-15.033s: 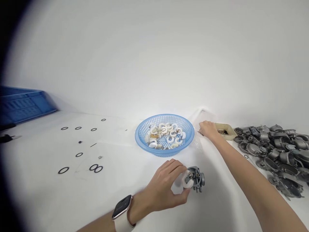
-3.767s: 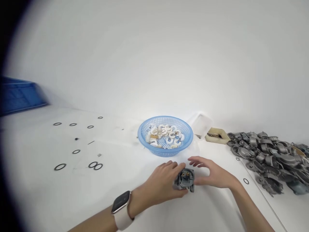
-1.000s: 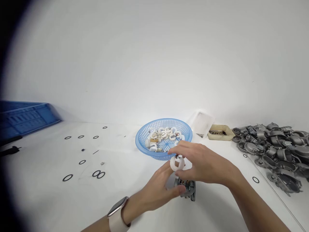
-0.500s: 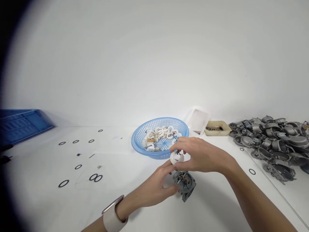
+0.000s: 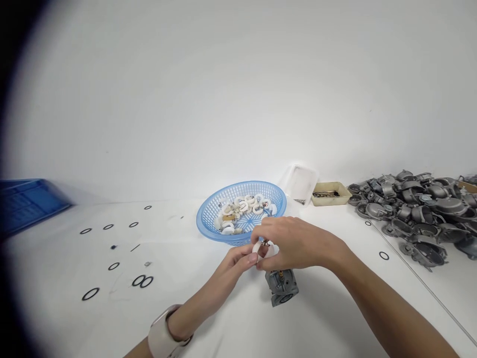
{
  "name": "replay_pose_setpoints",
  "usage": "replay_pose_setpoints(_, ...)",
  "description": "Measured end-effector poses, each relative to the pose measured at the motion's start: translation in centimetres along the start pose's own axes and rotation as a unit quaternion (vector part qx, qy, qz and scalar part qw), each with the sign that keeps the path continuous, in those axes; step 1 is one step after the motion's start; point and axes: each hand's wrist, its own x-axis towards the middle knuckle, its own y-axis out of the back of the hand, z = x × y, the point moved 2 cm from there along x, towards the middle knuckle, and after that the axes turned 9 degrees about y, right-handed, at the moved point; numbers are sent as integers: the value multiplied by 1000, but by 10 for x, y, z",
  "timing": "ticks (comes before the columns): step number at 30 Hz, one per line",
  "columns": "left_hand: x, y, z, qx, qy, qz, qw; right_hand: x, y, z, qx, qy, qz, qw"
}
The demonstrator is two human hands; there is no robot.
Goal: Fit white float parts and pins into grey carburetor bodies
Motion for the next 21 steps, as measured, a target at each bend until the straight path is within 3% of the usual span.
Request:
replay_pose_setpoints(3,2,0,-4,-5,11,5,1000,-1,1,1,2,-6,2,1000)
replay_pose_setpoints(11,3,-2,-8,-141,30,-52,988,2,-1,-2,2,6,8,1000)
replay_pose_setpoints(17,2,4,-11,-35,13,50,998,-9,8,6,-10,3,15,1000)
replay_pose_setpoints(21,-4,-1,-6,109,-4,104,989,-17,17,12,-14,-10,39,999)
